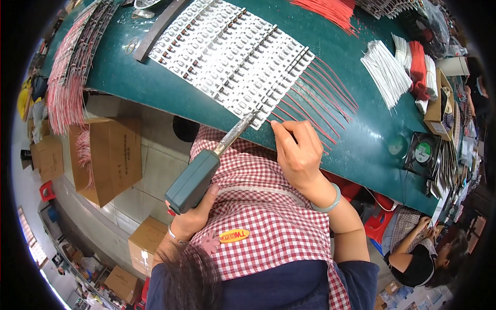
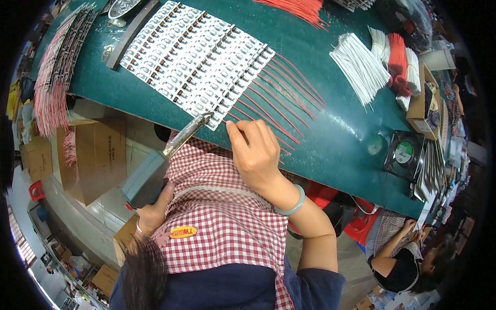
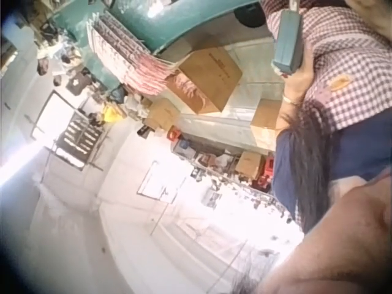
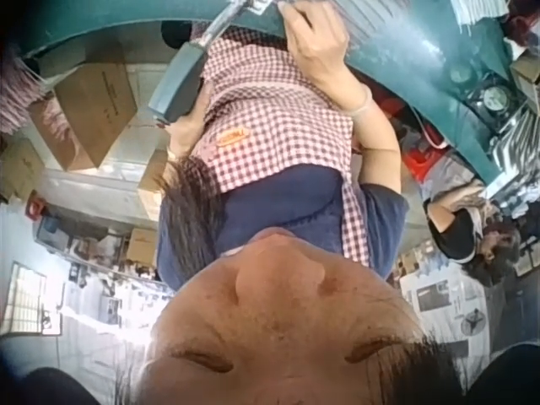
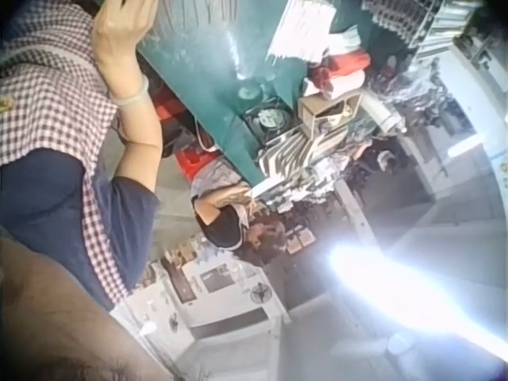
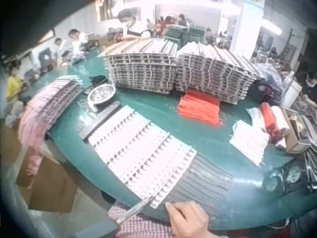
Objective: The person solders wires onto a component board using a soldering gun, moves the finished board to a stack, positions a new board on the table, and inserts wires into the slots before soldering them with the tool.
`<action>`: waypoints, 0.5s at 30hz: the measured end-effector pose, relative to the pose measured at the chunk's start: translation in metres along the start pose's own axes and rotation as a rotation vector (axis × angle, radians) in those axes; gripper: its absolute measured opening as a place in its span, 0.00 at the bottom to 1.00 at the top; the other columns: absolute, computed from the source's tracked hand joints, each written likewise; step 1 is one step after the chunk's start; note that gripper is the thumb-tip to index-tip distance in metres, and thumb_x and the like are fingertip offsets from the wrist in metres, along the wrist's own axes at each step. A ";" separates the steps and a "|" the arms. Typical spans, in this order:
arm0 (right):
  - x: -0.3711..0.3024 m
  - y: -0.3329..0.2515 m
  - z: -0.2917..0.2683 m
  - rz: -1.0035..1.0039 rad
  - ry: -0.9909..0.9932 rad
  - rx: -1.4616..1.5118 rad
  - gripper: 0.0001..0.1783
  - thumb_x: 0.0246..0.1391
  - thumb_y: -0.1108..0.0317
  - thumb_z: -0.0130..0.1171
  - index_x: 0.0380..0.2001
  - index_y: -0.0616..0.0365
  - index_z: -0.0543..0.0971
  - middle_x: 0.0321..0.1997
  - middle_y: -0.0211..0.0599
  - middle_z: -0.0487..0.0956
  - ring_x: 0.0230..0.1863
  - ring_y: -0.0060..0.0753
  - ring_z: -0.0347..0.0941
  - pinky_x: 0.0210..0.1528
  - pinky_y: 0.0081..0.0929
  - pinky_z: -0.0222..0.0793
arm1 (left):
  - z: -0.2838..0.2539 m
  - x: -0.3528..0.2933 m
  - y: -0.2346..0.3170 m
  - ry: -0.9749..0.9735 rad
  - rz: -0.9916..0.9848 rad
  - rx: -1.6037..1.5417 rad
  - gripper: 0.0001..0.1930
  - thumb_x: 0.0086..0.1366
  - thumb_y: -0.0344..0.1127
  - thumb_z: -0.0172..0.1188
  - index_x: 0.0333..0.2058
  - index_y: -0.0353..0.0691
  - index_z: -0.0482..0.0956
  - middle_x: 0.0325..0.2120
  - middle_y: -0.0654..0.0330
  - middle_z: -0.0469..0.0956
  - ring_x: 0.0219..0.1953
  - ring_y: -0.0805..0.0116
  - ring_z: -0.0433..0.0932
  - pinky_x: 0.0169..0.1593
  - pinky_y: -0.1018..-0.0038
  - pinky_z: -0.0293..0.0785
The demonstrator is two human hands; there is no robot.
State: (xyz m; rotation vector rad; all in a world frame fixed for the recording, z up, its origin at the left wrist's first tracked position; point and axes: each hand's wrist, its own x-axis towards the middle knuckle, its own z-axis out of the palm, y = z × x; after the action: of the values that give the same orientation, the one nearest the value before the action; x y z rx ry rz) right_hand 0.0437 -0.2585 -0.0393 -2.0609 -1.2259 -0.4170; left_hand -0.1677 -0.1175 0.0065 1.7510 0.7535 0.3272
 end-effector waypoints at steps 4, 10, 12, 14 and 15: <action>-0.001 0.001 0.000 0.002 0.000 -0.008 0.14 0.40 0.80 0.62 0.36 0.65 0.81 0.30 0.36 0.74 0.29 0.34 0.69 0.28 0.29 0.66 | 0.004 0.003 -0.008 -0.016 0.134 0.166 0.11 0.56 0.27 0.68 0.38 0.32 0.82 0.32 0.57 0.82 0.32 0.65 0.82 0.38 0.74 0.77; 0.000 0.000 0.002 0.002 -0.004 -0.024 0.14 0.40 0.80 0.62 0.36 0.65 0.81 0.30 0.35 0.74 0.28 0.33 0.69 0.28 0.28 0.65 | 0.006 0.007 -0.007 -0.072 0.205 0.213 0.11 0.53 0.25 0.68 0.37 0.31 0.82 0.30 0.54 0.81 0.31 0.63 0.81 0.38 0.74 0.77; 0.000 0.000 0.002 -0.007 0.003 -0.034 0.14 0.40 0.80 0.62 0.36 0.65 0.81 0.30 0.35 0.74 0.29 0.33 0.69 0.28 0.28 0.65 | 0.007 0.007 -0.007 -0.068 0.225 0.230 0.11 0.53 0.25 0.68 0.36 0.30 0.81 0.30 0.54 0.81 0.30 0.63 0.81 0.37 0.74 0.77; -0.001 0.000 0.002 -0.008 0.004 -0.037 0.14 0.40 0.80 0.62 0.36 0.65 0.81 0.30 0.35 0.74 0.29 0.33 0.69 0.28 0.28 0.65 | 0.007 0.007 -0.006 -0.078 0.164 0.201 0.11 0.53 0.26 0.68 0.36 0.30 0.81 0.30 0.54 0.81 0.30 0.63 0.81 0.36 0.74 0.77; -0.001 0.000 0.003 -0.010 0.004 -0.040 0.14 0.40 0.79 0.63 0.36 0.64 0.81 0.30 0.35 0.74 0.29 0.33 0.69 0.28 0.28 0.65 | 0.007 0.007 -0.006 -0.087 0.102 0.171 0.11 0.54 0.26 0.68 0.37 0.30 0.81 0.30 0.54 0.81 0.30 0.63 0.81 0.36 0.74 0.77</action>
State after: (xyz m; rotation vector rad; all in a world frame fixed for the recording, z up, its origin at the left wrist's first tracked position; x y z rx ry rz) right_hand 0.0429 -0.2576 -0.0419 -2.0873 -1.2353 -0.4528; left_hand -0.1603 -0.1172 -0.0020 1.9563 0.6465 0.2596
